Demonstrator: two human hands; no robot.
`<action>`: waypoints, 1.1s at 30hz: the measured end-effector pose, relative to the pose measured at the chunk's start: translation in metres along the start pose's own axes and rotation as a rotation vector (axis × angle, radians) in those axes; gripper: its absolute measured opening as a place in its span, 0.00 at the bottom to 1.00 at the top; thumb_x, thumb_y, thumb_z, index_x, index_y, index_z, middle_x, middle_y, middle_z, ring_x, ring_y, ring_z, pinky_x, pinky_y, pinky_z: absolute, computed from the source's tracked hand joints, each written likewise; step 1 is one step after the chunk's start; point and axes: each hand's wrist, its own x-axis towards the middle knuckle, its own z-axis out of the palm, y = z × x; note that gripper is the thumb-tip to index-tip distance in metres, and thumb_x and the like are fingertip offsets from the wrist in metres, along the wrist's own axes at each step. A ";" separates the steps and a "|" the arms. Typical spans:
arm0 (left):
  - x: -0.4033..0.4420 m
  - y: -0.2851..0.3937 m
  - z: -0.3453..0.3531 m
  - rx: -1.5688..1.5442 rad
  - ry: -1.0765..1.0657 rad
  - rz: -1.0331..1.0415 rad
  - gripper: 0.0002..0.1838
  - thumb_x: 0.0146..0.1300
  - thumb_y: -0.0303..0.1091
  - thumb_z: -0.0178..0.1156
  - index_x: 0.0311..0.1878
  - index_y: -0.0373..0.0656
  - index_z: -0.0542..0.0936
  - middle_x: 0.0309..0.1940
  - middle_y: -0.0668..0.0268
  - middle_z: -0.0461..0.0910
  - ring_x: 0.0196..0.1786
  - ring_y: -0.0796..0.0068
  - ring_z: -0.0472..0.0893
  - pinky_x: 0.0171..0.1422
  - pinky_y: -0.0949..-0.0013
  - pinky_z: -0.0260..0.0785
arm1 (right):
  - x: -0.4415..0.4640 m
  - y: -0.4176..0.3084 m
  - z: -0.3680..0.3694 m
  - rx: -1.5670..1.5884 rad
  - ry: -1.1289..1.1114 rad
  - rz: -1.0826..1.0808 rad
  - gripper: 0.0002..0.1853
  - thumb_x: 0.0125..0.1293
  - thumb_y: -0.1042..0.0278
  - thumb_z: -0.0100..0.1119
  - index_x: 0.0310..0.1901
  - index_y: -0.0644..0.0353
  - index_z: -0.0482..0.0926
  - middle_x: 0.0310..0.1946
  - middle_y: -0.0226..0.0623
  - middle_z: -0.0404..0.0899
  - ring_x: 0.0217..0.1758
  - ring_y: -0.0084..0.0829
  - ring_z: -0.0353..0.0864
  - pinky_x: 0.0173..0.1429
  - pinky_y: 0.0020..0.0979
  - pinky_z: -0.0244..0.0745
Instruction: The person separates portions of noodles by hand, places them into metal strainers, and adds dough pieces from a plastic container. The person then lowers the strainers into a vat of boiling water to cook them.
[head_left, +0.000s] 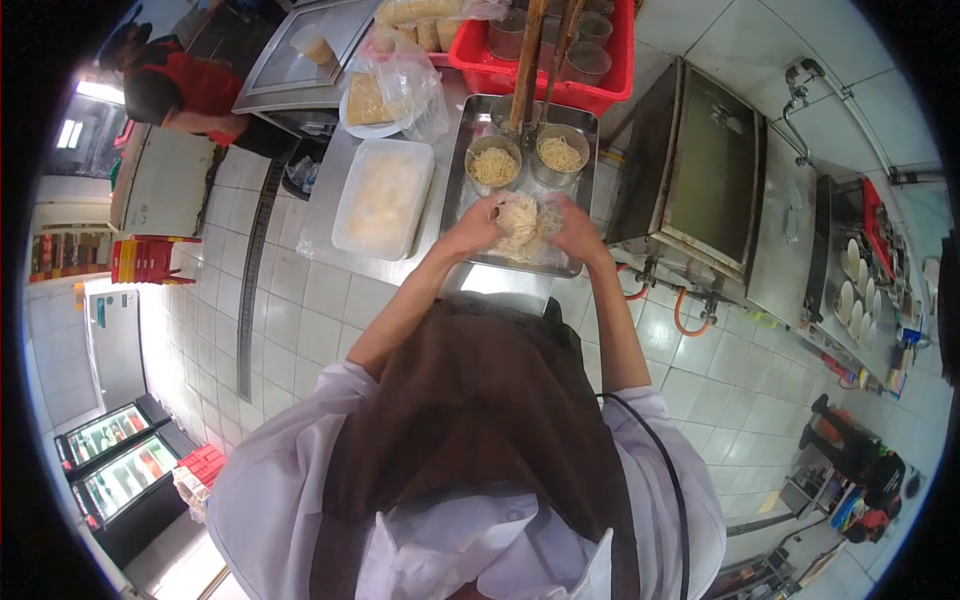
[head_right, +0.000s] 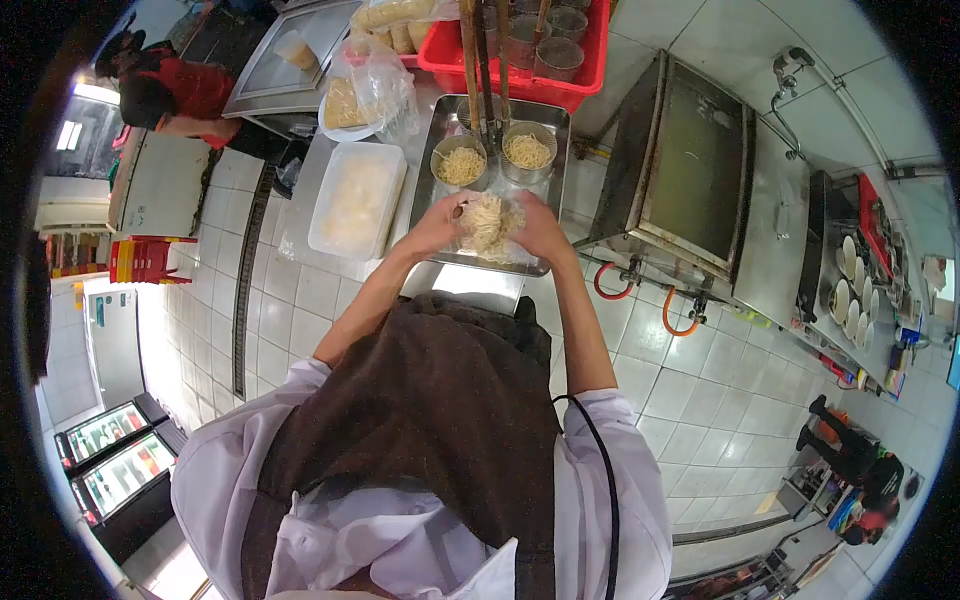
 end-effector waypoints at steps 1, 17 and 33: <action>-0.002 0.007 0.003 0.016 0.007 0.075 0.24 0.49 0.13 0.59 0.52 0.37 0.74 0.43 0.64 0.79 0.45 0.74 0.78 0.51 0.72 0.71 | 0.005 -0.019 -0.008 0.451 -0.081 0.083 0.18 0.51 0.78 0.64 0.46 0.65 0.77 0.40 0.44 0.82 0.43 0.40 0.82 0.52 0.37 0.75; -0.016 0.055 0.005 0.573 0.040 0.283 0.19 0.41 0.21 0.63 0.42 0.36 0.77 0.33 0.56 0.79 0.40 0.61 0.79 0.47 0.65 0.70 | 0.010 0.006 0.027 0.194 0.055 0.201 0.10 0.48 0.76 0.59 0.35 0.65 0.78 0.34 0.56 0.79 0.41 0.58 0.78 0.44 0.46 0.73; 0.013 -0.037 0.032 1.015 0.035 0.428 0.27 0.45 0.17 0.56 0.55 0.36 0.72 0.55 0.45 0.73 0.58 0.44 0.72 0.63 0.56 0.64 | 0.030 -0.055 -0.037 0.187 0.153 0.184 0.08 0.52 0.68 0.56 0.26 0.64 0.79 0.29 0.51 0.79 0.36 0.53 0.79 0.41 0.48 0.73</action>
